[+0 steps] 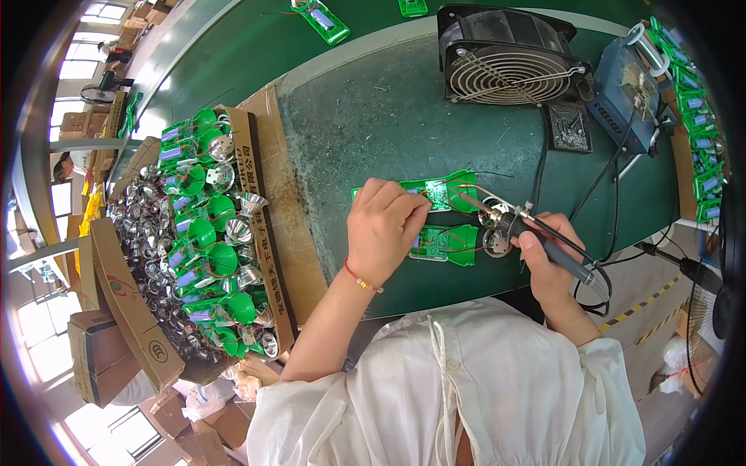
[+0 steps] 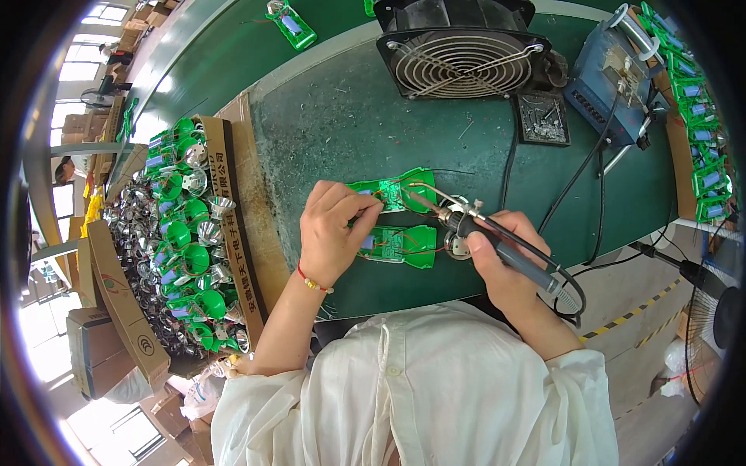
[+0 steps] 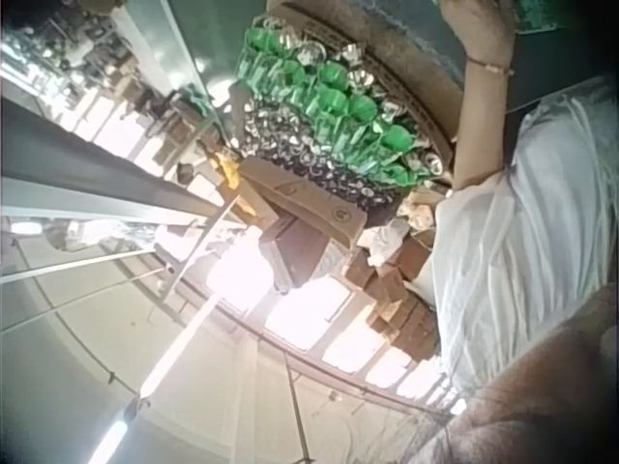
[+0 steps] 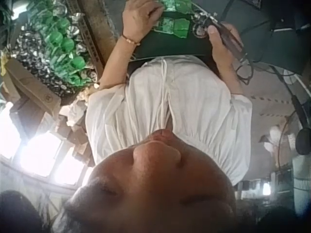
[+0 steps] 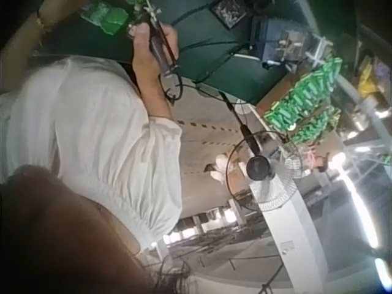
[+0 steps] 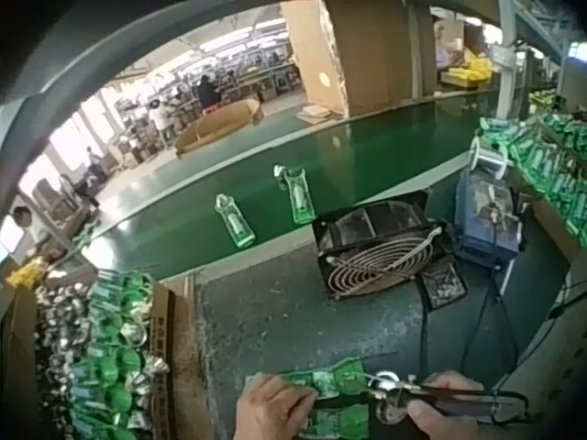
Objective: Soldering electrical wires onto small circuit boards at an assembly line station.
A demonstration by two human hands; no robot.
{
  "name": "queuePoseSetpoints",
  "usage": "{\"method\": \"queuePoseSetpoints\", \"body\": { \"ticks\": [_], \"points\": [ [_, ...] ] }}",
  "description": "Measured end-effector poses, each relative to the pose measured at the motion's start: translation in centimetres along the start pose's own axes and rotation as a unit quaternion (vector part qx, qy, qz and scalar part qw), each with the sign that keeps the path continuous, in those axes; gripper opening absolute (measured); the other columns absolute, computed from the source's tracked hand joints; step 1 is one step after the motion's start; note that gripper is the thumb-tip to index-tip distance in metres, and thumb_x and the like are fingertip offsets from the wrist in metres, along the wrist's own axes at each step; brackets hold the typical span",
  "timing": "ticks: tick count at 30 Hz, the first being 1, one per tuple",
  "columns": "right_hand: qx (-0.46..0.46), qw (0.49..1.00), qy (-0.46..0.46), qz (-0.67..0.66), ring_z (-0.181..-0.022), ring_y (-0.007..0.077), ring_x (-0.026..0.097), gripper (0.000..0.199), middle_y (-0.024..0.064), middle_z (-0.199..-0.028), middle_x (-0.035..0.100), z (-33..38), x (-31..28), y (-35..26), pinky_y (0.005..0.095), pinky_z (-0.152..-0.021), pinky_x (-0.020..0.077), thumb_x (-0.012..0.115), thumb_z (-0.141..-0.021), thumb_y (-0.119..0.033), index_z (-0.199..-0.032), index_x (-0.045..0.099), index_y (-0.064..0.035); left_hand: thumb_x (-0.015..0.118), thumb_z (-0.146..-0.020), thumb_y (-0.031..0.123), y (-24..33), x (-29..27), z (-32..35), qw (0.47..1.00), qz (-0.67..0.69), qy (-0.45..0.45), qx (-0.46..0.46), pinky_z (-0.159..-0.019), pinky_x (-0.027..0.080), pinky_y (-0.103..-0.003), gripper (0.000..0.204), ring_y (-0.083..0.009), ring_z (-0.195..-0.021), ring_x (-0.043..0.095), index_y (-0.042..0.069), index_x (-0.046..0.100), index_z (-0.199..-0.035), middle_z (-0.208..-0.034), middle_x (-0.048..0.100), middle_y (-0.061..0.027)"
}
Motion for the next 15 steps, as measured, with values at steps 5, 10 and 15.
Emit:
{"method": "queuePoseSetpoints", "body": {
  "ticks": [5, 10, 15],
  "points": [
    [-0.006, 1.0, -0.022, 0.018, -0.06, 0.0098, 0.054, 0.021, 0.0091, -0.072, 0.057, 0.0, -0.1, 0.4, 0.0208, -0.051, 0.0412, 0.061, -0.079, -0.014, -0.085, 0.054, 0.0036, 0.07, -0.064, 0.006, 0.2, 0.0, -0.2, 1.0, 0.004, -0.008, 0.0, -0.059, 0.043, -0.031, 0.008, -0.0204, -0.068, 0.051, 0.006, 0.064, -0.07, -0.066, 0.054, -0.003],
    [0.013, 0.998, -0.057, 0.008, -0.066, 0.012, 0.057, 0.018, 0.0096, -0.074, 0.058, 0.3, 0.6, 0.6, 0.0239, -0.06, 0.0459, 0.062, -0.079, -0.012, -0.084, 0.053, 0.0031, 0.07, -0.064, 0.006, 0.4, 0.1, -0.2, 1.0, 0.0, -0.006, 0.006, -0.059, 0.042, -0.031, 0.009, -0.0203, -0.068, 0.051, 0.007, 0.064, -0.071, -0.066, 0.055, -0.0028],
    [0.022, 0.998, -0.057, 0.004, -0.066, 0.0121, 0.057, 0.018, 0.0096, -0.074, 0.059, 0.2, 0.8, 0.7, 0.0241, -0.06, 0.046, 0.062, -0.079, -0.012, -0.084, 0.053, 0.003, 0.07, -0.064, 0.006, 0.3, 0.1, -0.1, 1.0, -0.002, -0.005, 0.006, -0.059, 0.043, -0.031, 0.008, -0.0204, -0.068, 0.051, 0.007, 0.065, -0.071, -0.067, 0.055, -0.0027]
  ]
}}
Point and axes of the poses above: each hand's wrist, its own z-axis away from the middle knuckle, its own x-axis out of the palm, y = z × x, the point moved 7 cm from there along -z, towards the middle knuckle
